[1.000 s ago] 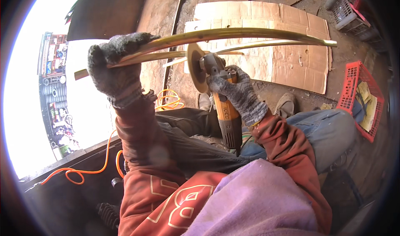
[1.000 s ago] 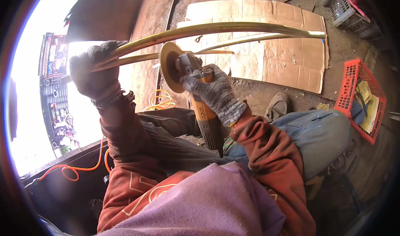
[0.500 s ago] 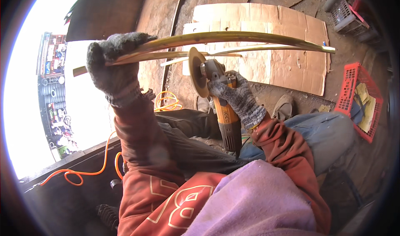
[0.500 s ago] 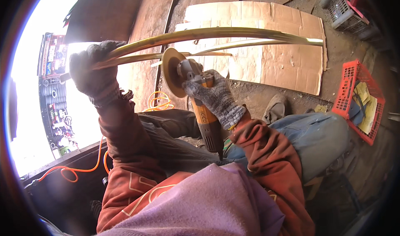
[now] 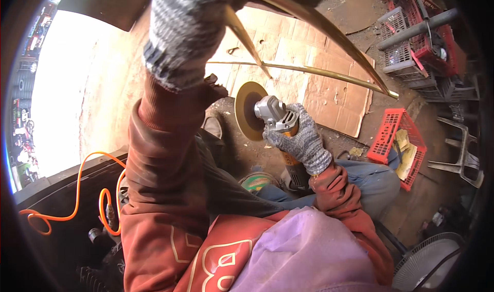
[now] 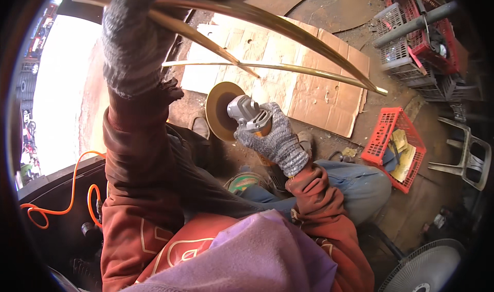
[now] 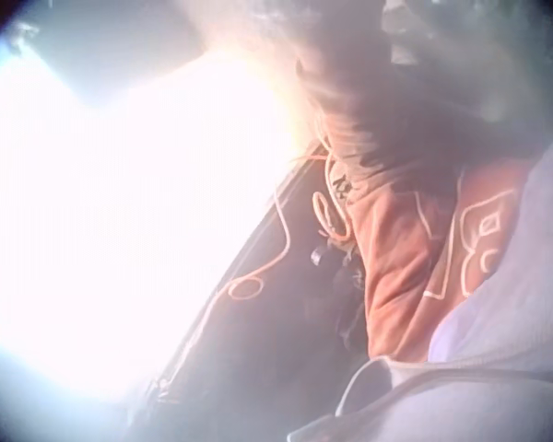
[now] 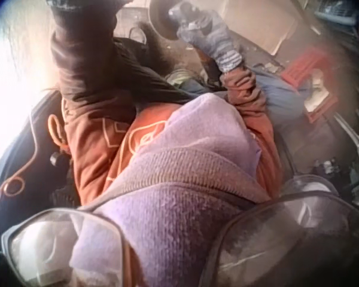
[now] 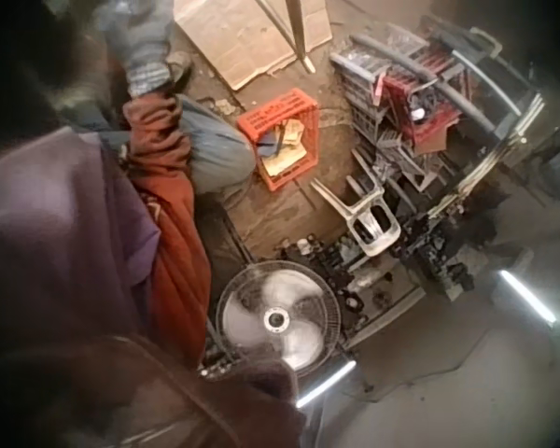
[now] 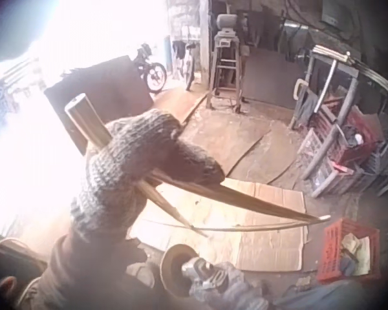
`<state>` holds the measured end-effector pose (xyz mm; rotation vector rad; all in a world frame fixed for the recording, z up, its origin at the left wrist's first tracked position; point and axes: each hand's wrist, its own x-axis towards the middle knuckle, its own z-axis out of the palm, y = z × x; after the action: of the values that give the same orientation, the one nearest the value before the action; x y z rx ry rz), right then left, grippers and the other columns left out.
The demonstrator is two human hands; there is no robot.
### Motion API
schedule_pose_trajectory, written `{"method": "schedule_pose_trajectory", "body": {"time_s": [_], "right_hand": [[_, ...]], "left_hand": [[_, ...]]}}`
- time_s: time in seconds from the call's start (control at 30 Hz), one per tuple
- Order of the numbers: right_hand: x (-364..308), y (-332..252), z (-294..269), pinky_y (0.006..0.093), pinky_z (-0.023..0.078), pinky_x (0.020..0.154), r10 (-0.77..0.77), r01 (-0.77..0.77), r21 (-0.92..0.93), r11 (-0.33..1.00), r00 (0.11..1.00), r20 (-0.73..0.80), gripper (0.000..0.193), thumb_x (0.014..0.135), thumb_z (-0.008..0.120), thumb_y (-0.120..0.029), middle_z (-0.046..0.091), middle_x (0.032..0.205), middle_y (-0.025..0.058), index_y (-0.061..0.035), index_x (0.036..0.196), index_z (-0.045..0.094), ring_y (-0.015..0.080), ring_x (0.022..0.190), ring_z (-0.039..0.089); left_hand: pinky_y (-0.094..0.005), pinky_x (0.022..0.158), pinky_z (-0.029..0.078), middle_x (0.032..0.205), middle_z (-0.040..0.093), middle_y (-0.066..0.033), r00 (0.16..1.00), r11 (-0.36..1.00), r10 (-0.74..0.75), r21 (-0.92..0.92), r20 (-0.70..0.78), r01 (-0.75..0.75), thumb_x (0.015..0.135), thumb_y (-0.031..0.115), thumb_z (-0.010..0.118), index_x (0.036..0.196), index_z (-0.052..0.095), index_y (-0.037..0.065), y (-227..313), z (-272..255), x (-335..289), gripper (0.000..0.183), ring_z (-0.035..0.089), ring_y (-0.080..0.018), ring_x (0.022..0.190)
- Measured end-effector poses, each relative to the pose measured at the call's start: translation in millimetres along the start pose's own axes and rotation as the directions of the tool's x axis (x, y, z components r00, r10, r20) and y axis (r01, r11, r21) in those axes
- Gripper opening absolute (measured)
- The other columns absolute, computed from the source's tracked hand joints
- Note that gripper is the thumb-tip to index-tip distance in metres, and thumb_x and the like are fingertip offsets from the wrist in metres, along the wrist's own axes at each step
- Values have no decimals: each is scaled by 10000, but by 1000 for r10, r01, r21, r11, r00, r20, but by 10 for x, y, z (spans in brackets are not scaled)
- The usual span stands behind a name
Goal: The person sands long metal pipes using a power sander while sitting on the floor, holding and rotating the pipes by hand.
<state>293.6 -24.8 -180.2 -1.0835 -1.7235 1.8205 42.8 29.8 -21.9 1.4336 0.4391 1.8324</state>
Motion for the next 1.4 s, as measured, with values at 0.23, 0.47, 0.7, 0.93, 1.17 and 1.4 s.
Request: {"method": "schedule_pose_trajectory", "body": {"time_s": [0.23,0.47,0.7,0.93,1.17,1.4], "right_hand": [[-213,-289,-145,358,538,802,-224,196,-613,765,974,31,694,660,894,-325,648,1007,136,-25,1158,515,212,943,652],[-848,-853,-431,392,524,925,-125,165,356,920,983,-133,502,915,609,-332,578,1211,196,-55,1311,475,258,1077,610],[-986,-1673,-1238,420,555,570,-303,356,124,926,899,-316,587,902,601,-344,600,886,213,86,1256,415,300,661,625],[-347,-1465,-1359,296,564,776,-89,50,-272,961,987,-131,593,747,802,-167,638,1052,108,-6,1235,506,175,883,656],[187,-1208,-626,291,523,815,272,-102,-781,616,958,90,698,673,863,-330,664,980,94,-18,1193,519,162,913,649],[342,-1350,-247,402,505,871,355,91,-941,325,911,211,807,633,842,-504,653,996,235,-18,1196,528,380,979,647]], "left_hand": [[-367,709,585,833,715,-195,964,968,-218,95,-155,234,910,256,657,996,686,-52,120,27,201,321,714,-294,748],[-367,653,552,715,684,-148,867,941,-171,182,-468,284,884,329,680,834,677,-21,234,-330,204,354,674,-247,644],[-411,594,557,676,653,-191,935,972,-235,-41,-266,233,879,232,637,749,646,-34,667,-742,17,296,659,-301,612],[-323,577,540,637,630,-119,754,946,-181,96,-632,308,917,343,649,829,650,5,688,-95,-149,349,631,-193,587],[-253,481,391,568,549,-22,933,900,-267,285,-241,331,914,283,649,662,584,72,751,31,-283,336,513,-108,502],[-268,454,431,565,514,-45,927,938,-274,142,-257,317,887,256,646,771,610,11,654,-23,-320,274,527,-154,478]]}}
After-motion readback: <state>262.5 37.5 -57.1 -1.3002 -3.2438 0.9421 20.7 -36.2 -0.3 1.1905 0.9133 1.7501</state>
